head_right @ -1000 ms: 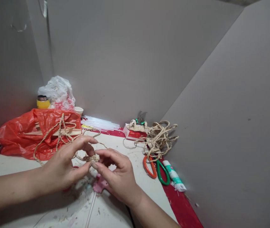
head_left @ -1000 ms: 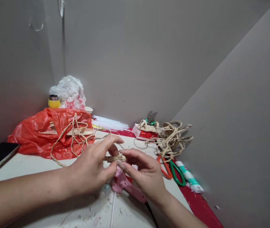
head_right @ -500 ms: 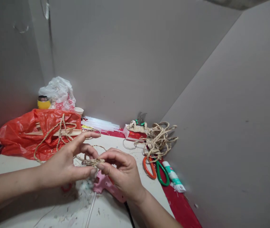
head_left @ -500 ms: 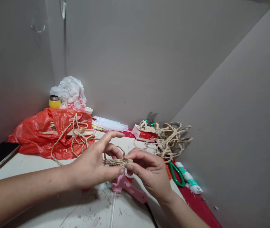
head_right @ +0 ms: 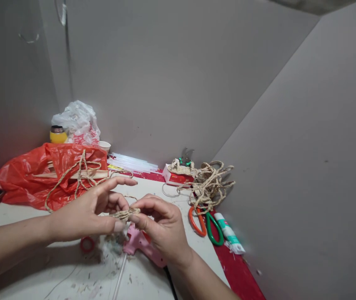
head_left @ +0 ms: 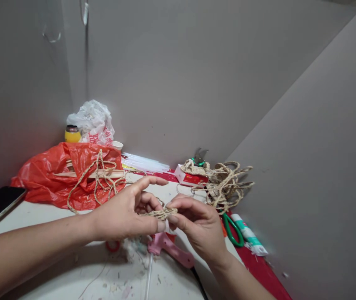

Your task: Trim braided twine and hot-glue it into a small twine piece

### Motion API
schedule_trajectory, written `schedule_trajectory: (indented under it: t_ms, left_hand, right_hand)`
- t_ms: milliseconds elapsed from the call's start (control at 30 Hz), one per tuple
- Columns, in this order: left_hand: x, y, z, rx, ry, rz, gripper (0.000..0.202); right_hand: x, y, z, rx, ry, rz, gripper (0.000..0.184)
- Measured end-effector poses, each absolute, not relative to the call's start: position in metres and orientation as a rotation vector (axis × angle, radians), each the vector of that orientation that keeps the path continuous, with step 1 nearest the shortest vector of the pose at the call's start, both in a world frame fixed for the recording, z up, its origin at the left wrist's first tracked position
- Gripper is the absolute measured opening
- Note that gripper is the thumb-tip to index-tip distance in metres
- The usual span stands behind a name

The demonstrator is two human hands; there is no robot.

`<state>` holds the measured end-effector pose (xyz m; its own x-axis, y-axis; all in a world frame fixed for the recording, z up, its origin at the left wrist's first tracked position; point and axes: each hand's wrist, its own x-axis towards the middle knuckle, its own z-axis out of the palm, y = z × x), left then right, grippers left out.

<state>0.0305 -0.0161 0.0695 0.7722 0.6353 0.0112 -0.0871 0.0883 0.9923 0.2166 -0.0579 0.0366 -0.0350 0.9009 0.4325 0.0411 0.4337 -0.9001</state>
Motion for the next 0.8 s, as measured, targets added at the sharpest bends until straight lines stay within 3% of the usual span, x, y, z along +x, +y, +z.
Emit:
schedule_trajectory:
  t_ms: [300, 800]
  left_hand:
    - [0.031, -0.013, 0.065, 1.364, 0.534, 0.651, 0.055]
    - [0.034, -0.001, 0.056, 1.413, 0.665, 0.788, 0.04]
  right_hand:
    - [0.215, -0.053, 0.032, -0.824, -1.295, 1.054, 0.035]
    - [0.215, -0.047, 0.03, -0.796, -0.973, 0.972, 0.021]
